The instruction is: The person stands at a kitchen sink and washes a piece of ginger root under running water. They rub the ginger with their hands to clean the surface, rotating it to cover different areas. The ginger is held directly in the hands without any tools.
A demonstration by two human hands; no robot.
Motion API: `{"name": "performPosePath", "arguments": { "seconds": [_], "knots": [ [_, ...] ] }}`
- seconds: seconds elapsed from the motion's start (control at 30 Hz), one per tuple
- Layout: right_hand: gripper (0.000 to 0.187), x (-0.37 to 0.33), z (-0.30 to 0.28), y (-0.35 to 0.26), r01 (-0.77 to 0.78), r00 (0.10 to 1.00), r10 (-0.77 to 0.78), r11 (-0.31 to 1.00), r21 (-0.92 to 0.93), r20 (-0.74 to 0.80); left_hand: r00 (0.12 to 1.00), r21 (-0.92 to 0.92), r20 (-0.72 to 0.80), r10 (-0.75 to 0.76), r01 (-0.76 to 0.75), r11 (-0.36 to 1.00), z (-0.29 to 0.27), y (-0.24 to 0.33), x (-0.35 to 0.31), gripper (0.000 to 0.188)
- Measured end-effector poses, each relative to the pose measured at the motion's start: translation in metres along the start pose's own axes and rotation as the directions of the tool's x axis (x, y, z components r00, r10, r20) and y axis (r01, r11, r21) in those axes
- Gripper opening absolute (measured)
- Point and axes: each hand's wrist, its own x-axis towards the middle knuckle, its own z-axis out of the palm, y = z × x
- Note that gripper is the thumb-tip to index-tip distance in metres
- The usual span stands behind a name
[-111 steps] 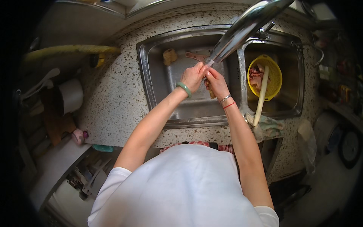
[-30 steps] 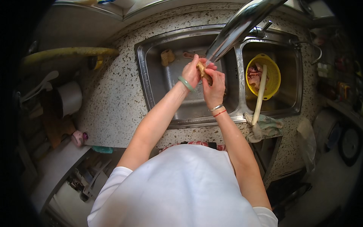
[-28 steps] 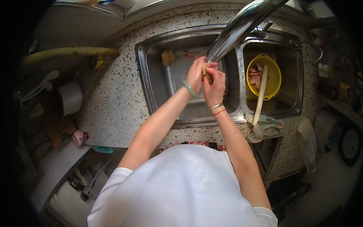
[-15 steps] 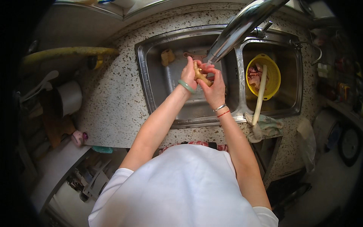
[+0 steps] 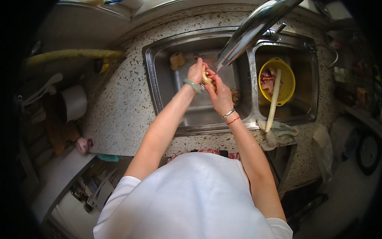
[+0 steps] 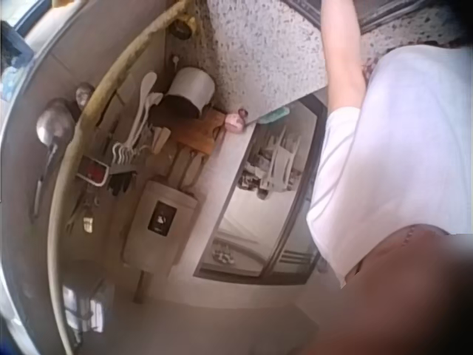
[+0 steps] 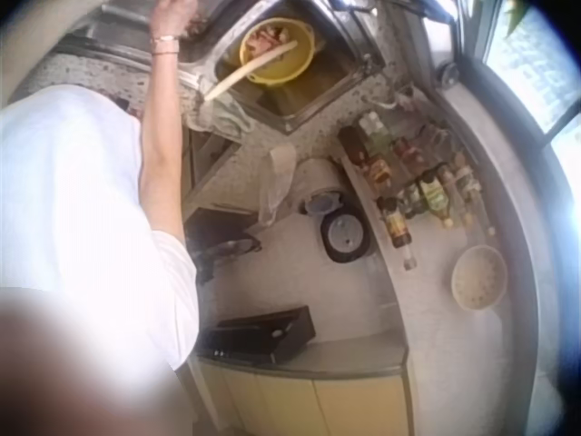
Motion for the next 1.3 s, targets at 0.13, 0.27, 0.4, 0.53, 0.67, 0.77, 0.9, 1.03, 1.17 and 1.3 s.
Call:
{"name": "performPosePath", "arguments": {
  "seconds": [0.13,0.27,0.4,0.53,0.67,0.77,0.9,1.03,1.17,1.3],
  "knots": [
    [0.026,0.006,0.003,0.005,-0.122,0.992,0.126,0.963,0.24,-0.002,0.998,-0.174,0.051,-0.035,0.043,0.984,0.016,0.004,-0.011,0.038],
    [0.026,0.018,0.0,0.022,-0.037,0.993,0.054,0.987,0.159,-0.101,0.995,-0.193,0.045,0.085,-0.075,0.978,0.02,0.002,-0.017,0.024],
    [0.047,0.032,0.001,0.039,-0.178,0.957,0.264,0.86,0.478,-0.119,0.951,-0.26,-0.009,0.309,-0.3,0.918,0.025,-0.001,-0.018,0.018],
    [0.048,0.038,0.014,0.021,-0.236,0.928,0.372,0.554,0.798,0.016,0.896,-0.045,-0.051,0.44,-0.442,0.896,0.034,-0.013,-0.036,0.017],
    [0.02,0.057,0.015,0.043,-0.196,0.908,0.4,0.664,0.722,-0.122,0.839,0.312,0.037,0.543,-0.526,0.791,0.044,-0.013,-0.071,0.018],
    [0.017,0.061,0.015,0.05,-0.239,0.864,0.485,0.629,0.74,-0.133,0.864,0.069,0.016,0.504,-0.504,0.861,0.04,-0.015,-0.072,0.023],
    [0.019,0.06,0.009,0.049,-0.232,0.851,0.515,0.537,0.811,-0.098,0.906,-0.132,0.026,0.423,-0.416,0.9,0.037,-0.015,-0.072,0.024],
    [0.023,0.05,0.013,0.039,-0.17,0.869,0.489,0.435,0.884,-0.074,0.898,-0.276,-0.04,0.439,-0.432,0.858,0.035,-0.018,-0.06,0.021],
    [0.039,0.04,0.029,0.022,-0.145,0.936,0.342,0.58,0.802,-0.078,0.844,-0.053,-0.025,0.536,-0.537,0.842,0.039,-0.018,-0.061,0.017],
    [0.027,0.048,0.022,0.034,-0.206,0.941,0.338,0.536,0.819,0.015,0.847,0.05,0.028,0.531,-0.531,0.846,0.036,-0.013,-0.068,0.015]
  ]
}}
